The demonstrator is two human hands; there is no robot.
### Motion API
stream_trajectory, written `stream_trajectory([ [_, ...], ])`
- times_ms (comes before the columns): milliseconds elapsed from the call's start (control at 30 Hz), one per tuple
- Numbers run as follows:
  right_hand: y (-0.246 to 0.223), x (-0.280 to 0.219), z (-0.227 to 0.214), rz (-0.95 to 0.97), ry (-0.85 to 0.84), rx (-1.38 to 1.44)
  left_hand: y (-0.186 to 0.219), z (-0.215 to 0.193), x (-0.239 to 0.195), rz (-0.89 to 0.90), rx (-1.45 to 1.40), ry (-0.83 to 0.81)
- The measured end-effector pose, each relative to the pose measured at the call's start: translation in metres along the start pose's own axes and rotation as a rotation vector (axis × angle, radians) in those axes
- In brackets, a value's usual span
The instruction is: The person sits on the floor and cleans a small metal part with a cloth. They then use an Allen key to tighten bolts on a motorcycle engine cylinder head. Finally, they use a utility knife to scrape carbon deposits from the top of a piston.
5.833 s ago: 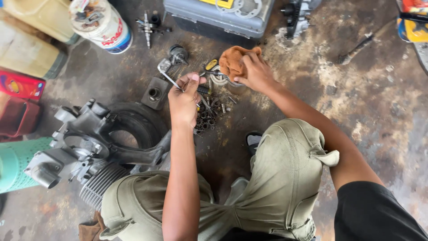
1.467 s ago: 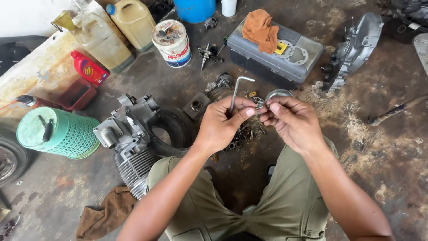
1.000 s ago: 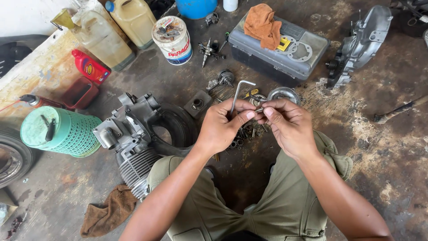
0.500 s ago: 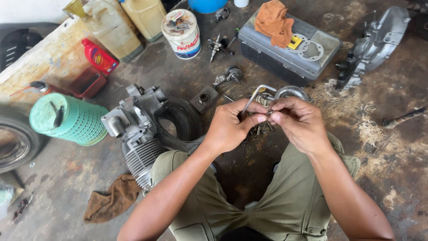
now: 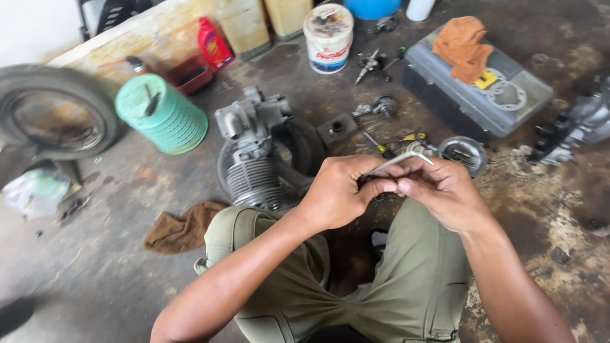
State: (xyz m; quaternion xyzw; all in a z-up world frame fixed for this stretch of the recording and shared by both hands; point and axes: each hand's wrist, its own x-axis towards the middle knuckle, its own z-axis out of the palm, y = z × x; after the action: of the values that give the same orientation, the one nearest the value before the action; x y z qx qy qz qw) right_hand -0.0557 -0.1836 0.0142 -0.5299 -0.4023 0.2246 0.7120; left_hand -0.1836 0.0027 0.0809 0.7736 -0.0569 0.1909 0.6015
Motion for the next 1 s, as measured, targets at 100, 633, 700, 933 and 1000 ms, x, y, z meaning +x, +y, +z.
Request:
stream_trajectory([
  [100, -0.006, 0.004, 0.022, 0.001, -0.065, 0.201, 0.009, -0.007, -0.017, 0.059, 0.046, 0.021],
  [633, 0.015, 0.026, 0.029, 0.074, -0.191, 0.287, -0.041, 0.003, -0.048, -0.171, -0.326, 0.155],
  [700, 0.004, 0.035, 0.036, 0.03, -0.201, 0.225, -0.045, -0.003, -0.046, -0.167, -0.327, 0.141],
  [933, 0.0, 0.064, 0.077, -0.163, -0.346, -0.158, -0.035, -0.031, -0.053, -0.24, -0.197, 0.092],
  [1000, 0.011, 0.074, 0.088, -0.174, -0.382, -0.141, -0.04, -0.039, -0.064, -0.258, -0.138, 0.142],
])
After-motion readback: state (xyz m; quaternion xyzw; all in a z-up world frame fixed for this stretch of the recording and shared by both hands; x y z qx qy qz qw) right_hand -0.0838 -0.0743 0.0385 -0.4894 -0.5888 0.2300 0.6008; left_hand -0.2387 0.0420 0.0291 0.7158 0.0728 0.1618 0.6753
